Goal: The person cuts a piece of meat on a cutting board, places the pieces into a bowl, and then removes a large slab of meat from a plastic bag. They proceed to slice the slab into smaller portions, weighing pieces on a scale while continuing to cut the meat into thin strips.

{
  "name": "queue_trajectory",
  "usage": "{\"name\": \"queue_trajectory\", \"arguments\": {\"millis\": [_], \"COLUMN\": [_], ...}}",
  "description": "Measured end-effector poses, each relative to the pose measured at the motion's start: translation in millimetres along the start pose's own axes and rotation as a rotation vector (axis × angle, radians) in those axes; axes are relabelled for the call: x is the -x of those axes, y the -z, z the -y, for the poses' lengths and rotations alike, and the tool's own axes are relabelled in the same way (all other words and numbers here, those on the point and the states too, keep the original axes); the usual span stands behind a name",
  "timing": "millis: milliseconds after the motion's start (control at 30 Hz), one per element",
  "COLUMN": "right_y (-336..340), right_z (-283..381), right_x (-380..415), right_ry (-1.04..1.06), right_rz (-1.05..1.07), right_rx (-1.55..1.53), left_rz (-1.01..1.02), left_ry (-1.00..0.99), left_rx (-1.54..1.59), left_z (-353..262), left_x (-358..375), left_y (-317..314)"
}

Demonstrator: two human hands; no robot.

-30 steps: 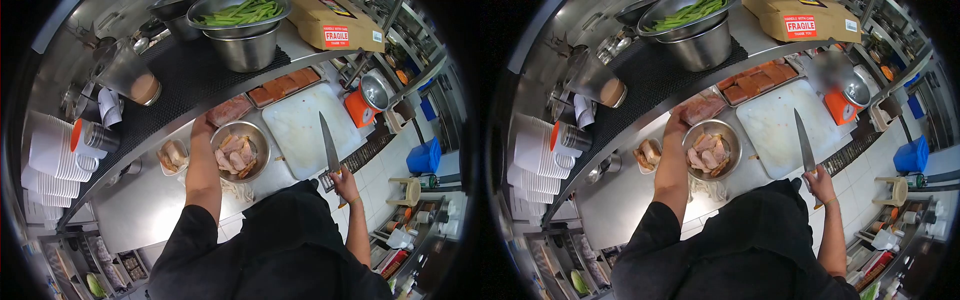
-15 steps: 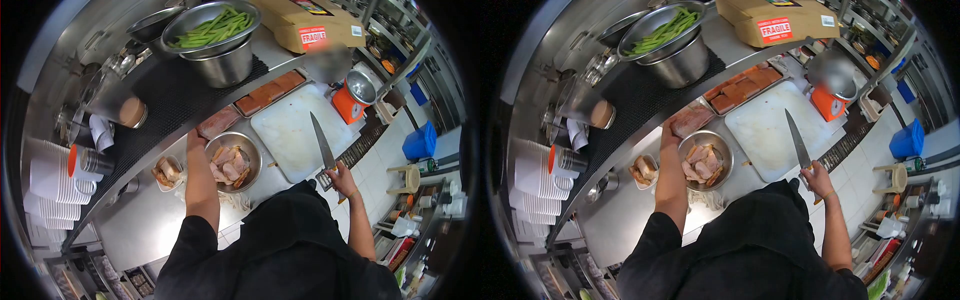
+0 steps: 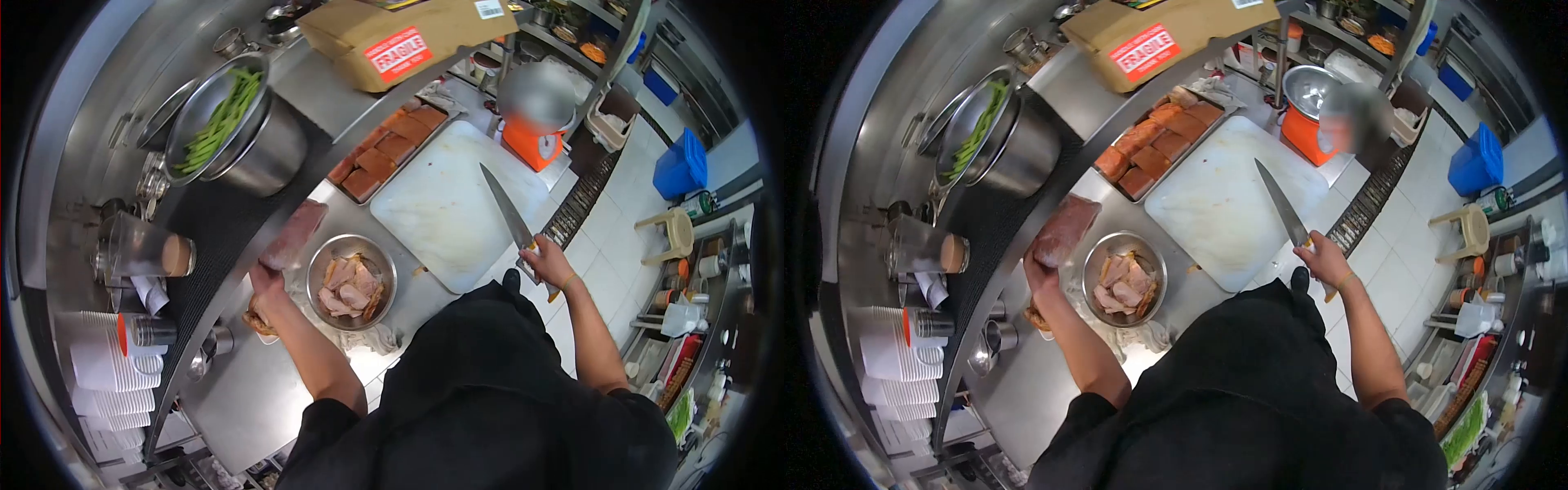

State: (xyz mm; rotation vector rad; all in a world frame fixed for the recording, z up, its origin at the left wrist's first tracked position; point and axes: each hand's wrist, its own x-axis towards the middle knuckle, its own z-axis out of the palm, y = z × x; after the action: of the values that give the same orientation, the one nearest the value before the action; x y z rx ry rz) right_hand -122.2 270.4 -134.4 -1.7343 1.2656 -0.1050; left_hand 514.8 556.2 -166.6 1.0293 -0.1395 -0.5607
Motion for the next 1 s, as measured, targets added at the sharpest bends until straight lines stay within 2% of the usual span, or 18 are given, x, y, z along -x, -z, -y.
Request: {"name": "queue_trajectory", "arguments": {"millis": [67,100,200,367,433,500,533,567,600,700,767,800,867,1000], "right_y": [9,13,28,57,71,70,77,86,89,91,104,110,110,119], "right_z": [-3,-10,-14,-27,-29,-58,-58,-60,-70,-94,-86,-86,-99,-94], "right_x": [-10,-17,-32,-49,-50,-60,-59,-56,-59,-57,-52,-51,-55,-54], "right_ry": [-0.011,0.004,0.042,0.079,0.058,0.133,0.169,0.092,0.112,0.176,0.084,0.038,0.095,0.214], "right_rz": [0.013,0.015,0.024,0.082,0.143,0.118,0.101,0.162,0.159,0.158,0.260,0.312,0.290,0.171], "right_rx": [-0.003,0.017,0.012,0.006,0.034,0.090,0.117,0.068,0.075,0.079,0.045,0.034,0.089,0.210], "left_rz": [-0.088,-0.088,-0.072,0.005,0.105,0.252,0.320,0.385,0.449,0.642,0.775,0.783,0.796,0.798], "left_ry": [0.076,0.093,0.142,0.365,0.468,0.558,0.550,0.546,0.545,0.655,0.763,0.765,0.766,0.537], "left_rx": [-0.003,0.060,0.004,-0.154,-0.220,-0.322,-0.380,-0.439,-0.497,-0.574,-0.592,-0.697,-0.904,-1.215], "left_z": [-13,-7,6,62,85,107,118,130,141,163,174,180,189,186], "left_x": [56,70,133,176,178,175,170,166,161,136,113,99,75,84], "left_y": [-53,-59,-130,-209,-236,-260,-272,-281,-289,-308,-318,-320,-320,-345]}}
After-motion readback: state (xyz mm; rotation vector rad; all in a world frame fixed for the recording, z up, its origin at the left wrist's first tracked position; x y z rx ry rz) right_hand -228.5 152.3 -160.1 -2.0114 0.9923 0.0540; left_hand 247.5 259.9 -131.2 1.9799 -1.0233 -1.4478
